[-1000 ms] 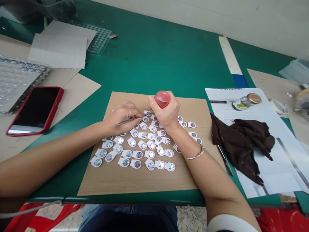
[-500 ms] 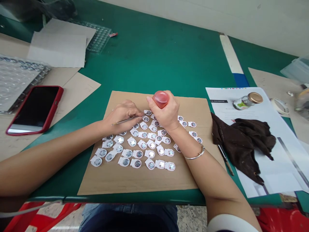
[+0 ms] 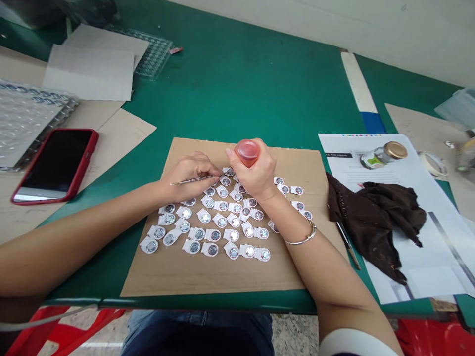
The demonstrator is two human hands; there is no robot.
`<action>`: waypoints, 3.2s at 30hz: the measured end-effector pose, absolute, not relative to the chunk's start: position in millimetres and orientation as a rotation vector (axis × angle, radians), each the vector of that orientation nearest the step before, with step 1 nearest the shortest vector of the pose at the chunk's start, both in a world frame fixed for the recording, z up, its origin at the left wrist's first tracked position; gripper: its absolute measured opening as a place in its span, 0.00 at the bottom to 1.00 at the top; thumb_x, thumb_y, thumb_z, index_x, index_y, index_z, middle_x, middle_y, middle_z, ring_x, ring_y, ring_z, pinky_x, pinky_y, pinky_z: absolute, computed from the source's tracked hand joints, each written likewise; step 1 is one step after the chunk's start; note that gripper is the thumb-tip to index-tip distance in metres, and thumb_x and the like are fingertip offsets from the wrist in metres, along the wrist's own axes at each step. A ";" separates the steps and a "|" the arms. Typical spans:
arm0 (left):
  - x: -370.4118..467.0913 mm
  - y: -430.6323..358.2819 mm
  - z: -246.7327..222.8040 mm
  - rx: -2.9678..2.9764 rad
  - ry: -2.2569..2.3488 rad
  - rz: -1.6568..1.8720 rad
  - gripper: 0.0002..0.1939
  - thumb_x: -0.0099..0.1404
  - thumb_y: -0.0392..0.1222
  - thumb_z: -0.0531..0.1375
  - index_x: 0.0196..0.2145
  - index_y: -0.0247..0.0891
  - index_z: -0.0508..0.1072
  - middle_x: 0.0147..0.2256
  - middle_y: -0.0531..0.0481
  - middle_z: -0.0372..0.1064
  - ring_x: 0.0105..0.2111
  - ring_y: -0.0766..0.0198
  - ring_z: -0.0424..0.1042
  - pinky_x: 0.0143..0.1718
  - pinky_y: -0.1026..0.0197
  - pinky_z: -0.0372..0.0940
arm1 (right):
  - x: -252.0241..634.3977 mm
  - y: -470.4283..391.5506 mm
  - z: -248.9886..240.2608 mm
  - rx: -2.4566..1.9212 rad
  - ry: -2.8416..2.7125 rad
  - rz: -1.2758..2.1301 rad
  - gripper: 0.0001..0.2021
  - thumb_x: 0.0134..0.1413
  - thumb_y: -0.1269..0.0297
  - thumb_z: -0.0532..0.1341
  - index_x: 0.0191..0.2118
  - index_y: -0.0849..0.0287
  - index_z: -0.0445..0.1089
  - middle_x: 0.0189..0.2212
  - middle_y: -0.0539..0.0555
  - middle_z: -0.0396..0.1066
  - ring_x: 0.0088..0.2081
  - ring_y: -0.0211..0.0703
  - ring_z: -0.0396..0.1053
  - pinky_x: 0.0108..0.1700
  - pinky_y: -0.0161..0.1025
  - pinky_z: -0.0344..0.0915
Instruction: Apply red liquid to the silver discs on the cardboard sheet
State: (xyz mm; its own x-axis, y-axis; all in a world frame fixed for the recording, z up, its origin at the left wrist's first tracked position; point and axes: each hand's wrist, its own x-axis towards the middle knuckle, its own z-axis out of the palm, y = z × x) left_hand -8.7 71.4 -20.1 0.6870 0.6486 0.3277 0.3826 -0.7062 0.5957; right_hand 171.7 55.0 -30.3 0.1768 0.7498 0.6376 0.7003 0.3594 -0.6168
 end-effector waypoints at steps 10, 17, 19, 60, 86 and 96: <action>-8.3 74.0 -25.6 2.348 0.813 0.786 0.06 0.58 0.36 0.57 0.28 0.36 0.75 0.26 0.52 0.73 0.27 0.67 0.70 0.33 0.62 0.63 | 172.1 54.7 -31.2 -1.317 -1.558 0.049 0.14 0.46 0.52 0.61 0.31 0.57 0.61 0.25 0.49 0.66 0.27 0.37 0.65 0.32 0.41 0.65; -8.4 74.5 -24.7 2.307 0.858 0.760 0.06 0.57 0.36 0.58 0.27 0.36 0.75 0.26 0.51 0.73 0.27 0.67 0.70 0.31 0.64 0.63 | 172.8 56.2 -32.4 -1.273 -1.538 0.021 0.14 0.45 0.54 0.62 0.30 0.58 0.62 0.24 0.48 0.65 0.26 0.35 0.64 0.31 0.39 0.65; -8.5 74.3 -24.3 2.288 0.864 0.751 0.06 0.57 0.36 0.58 0.27 0.36 0.76 0.26 0.50 0.73 0.27 0.67 0.70 0.31 0.64 0.63 | 172.3 55.8 -31.8 -1.267 -1.533 0.028 0.13 0.45 0.54 0.63 0.30 0.58 0.63 0.24 0.48 0.66 0.26 0.36 0.64 0.31 0.39 0.66; -10.2 85.5 -20.7 1.719 0.978 0.612 0.05 0.51 0.37 0.62 0.27 0.33 0.76 0.28 0.48 0.74 0.28 0.66 0.71 0.28 0.66 0.65 | 169.1 54.0 -32.9 -1.239 -1.546 0.114 0.13 0.45 0.55 0.63 0.31 0.58 0.62 0.25 0.48 0.66 0.27 0.36 0.66 0.32 0.40 0.66; -10.5 90.1 -22.1 1.654 0.991 0.599 0.05 0.50 0.37 0.63 0.27 0.33 0.76 0.27 0.48 0.74 0.26 0.68 0.71 0.27 0.65 0.64 | 168.3 53.3 -32.7 -1.229 -1.534 0.131 0.14 0.45 0.54 0.63 0.32 0.57 0.63 0.25 0.49 0.67 0.26 0.37 0.66 0.32 0.41 0.66; -10.9 90.6 -22.5 1.690 0.991 0.598 0.06 0.50 0.39 0.63 0.27 0.33 0.76 0.27 0.48 0.74 0.26 0.67 0.71 0.26 0.66 0.63 | 168.6 53.6 -33.1 -1.212 -1.562 0.107 0.13 0.45 0.56 0.63 0.31 0.58 0.63 0.25 0.49 0.67 0.27 0.36 0.65 0.32 0.41 0.66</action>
State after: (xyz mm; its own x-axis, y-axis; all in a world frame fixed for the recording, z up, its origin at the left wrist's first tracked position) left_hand -10.9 90.6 -22.5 0.5342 0.8418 -0.0776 0.3231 -0.1185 0.9389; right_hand 168.6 53.6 -33.1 0.1261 0.7247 0.6774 0.6251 0.4721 -0.6215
